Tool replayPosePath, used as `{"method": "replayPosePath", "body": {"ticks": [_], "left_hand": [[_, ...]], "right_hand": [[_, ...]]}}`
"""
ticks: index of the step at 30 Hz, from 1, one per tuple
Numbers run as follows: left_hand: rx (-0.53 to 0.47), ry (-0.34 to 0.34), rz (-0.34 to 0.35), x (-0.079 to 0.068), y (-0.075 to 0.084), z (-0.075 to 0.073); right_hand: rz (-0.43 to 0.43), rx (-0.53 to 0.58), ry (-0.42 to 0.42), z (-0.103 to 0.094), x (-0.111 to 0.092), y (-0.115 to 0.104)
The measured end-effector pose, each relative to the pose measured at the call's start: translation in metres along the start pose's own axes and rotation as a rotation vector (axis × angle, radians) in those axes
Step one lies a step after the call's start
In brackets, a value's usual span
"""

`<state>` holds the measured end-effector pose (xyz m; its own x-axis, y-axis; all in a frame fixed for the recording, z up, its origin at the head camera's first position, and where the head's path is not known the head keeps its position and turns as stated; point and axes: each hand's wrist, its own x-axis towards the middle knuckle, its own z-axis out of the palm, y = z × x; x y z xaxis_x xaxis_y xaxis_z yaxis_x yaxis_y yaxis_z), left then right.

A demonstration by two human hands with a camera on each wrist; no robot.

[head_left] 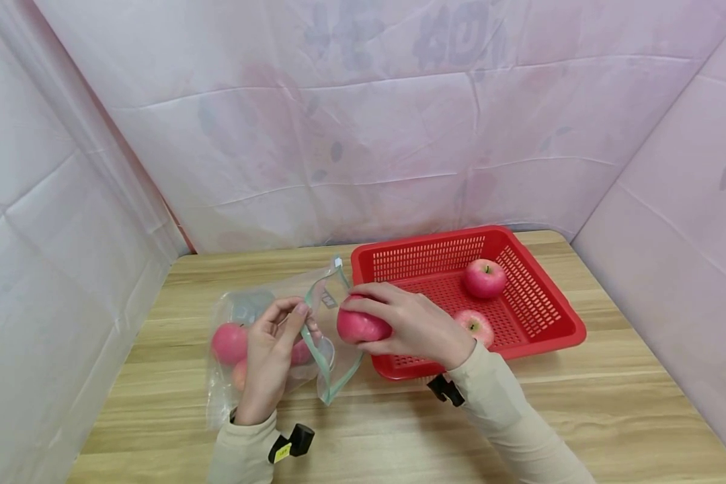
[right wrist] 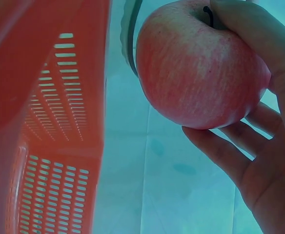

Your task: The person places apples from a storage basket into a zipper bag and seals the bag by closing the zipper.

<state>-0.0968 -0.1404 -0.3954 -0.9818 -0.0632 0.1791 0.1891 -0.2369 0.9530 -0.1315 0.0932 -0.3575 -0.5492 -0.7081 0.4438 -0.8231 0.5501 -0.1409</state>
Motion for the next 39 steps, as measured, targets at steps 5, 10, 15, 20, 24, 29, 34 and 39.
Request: {"method": "replayPosePath", "body": {"ticks": [5, 10, 15, 20, 24, 29, 34, 39], "left_hand": [[-0.001, -0.004, 0.002, 0.0, 0.0, 0.001], [-0.008, -0.003, -0.011, 0.0, -0.001, 0.001], [-0.018, 0.001, -0.01, 0.0, -0.001, 0.001], [-0.012, 0.001, -0.008, 0.0, -0.001, 0.001], [-0.004, -0.004, -0.002, 0.0, 0.0, 0.001], [0.001, 0.002, 0.002, 0.0, 0.001, 0.0], [-0.002, 0.014, 0.001, 0.0, 0.001, 0.0], [-0.014, 0.02, 0.012, 0.0, 0.002, -0.001]], "right_hand": [[-0.006, 0.0, -0.018, 0.003, 0.002, -0.003], [-0.011, 0.003, -0.057, 0.008, 0.003, -0.006], [-0.021, 0.003, -0.062, 0.011, 0.005, -0.008], [-0.033, 0.01, -0.062, 0.013, 0.007, -0.01], [-0.042, 0.0, -0.067, 0.014, 0.009, -0.011], [-0.055, -0.011, -0.069, 0.017, 0.011, -0.011], [-0.086, -0.003, -0.037, 0.019, 0.016, -0.01], [-0.131, -0.008, 0.025, 0.017, 0.019, -0.008]]}}
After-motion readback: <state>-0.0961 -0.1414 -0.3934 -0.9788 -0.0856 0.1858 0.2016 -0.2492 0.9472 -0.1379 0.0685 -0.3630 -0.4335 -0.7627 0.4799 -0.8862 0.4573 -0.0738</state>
